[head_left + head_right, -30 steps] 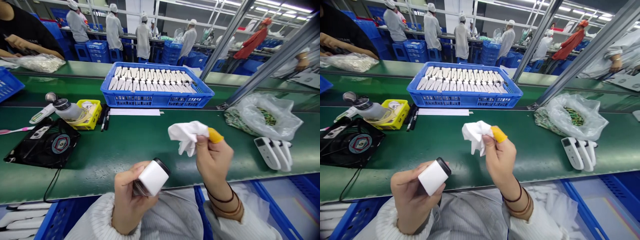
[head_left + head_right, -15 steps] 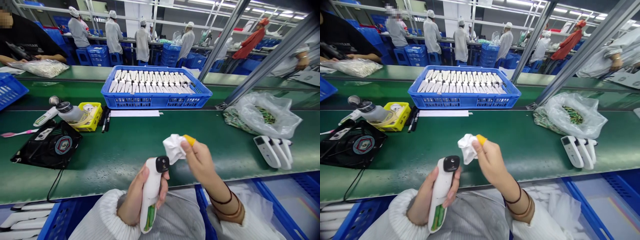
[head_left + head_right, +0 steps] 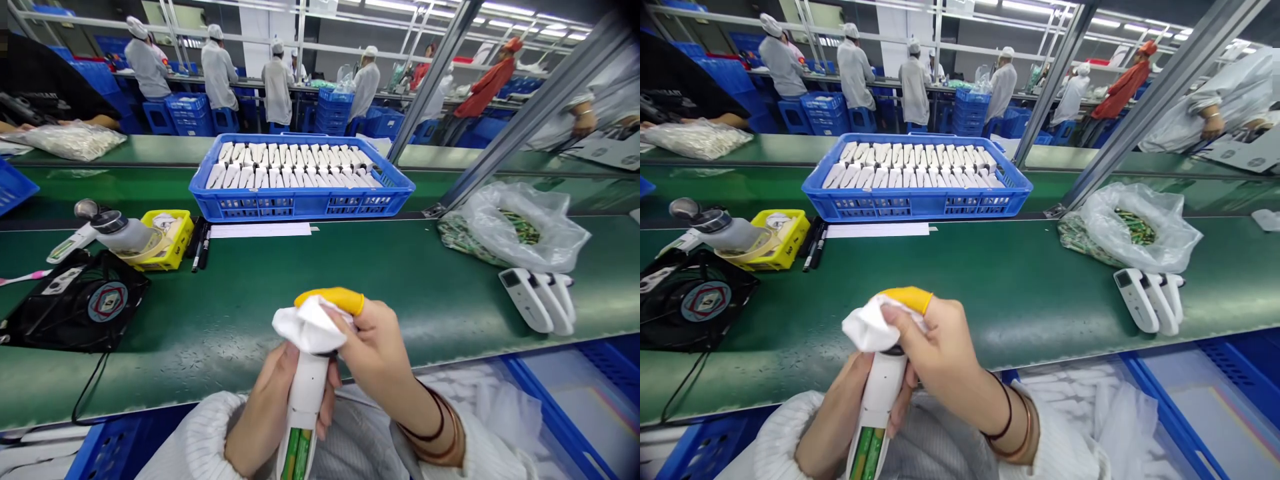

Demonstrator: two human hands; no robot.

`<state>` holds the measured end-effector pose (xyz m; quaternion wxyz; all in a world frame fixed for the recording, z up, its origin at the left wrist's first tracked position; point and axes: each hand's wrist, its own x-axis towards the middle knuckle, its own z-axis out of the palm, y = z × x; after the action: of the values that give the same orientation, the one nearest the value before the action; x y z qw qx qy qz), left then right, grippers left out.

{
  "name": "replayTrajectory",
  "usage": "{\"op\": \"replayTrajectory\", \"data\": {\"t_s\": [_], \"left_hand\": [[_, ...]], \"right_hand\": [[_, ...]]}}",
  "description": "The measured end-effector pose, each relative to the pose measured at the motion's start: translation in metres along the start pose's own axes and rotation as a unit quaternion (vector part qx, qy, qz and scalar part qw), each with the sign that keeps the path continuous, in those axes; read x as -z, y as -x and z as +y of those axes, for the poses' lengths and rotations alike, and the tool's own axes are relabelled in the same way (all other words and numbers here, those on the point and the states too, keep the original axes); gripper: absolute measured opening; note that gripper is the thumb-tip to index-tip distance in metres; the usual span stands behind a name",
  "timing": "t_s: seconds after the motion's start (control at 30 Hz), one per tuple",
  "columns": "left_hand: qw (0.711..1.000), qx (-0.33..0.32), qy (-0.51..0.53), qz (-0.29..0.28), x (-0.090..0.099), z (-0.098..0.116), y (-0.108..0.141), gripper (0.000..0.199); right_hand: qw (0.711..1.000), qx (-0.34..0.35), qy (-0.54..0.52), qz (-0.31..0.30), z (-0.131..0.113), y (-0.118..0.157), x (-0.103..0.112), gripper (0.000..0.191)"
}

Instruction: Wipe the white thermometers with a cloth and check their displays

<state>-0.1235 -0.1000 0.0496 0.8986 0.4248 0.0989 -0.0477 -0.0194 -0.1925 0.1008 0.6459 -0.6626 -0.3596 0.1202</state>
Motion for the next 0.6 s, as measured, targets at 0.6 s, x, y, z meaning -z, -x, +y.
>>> {"op": "replayTrajectory", "data": {"t_s": [0.6], "left_hand": [[0.978, -0.001, 0.208, 0.029, -0.011, 0.036, -0.007, 0.055]], "right_hand": [[0.83, 0.384, 0.403, 0.035, 0.016, -0.014, 0.01, 0.011]]}}
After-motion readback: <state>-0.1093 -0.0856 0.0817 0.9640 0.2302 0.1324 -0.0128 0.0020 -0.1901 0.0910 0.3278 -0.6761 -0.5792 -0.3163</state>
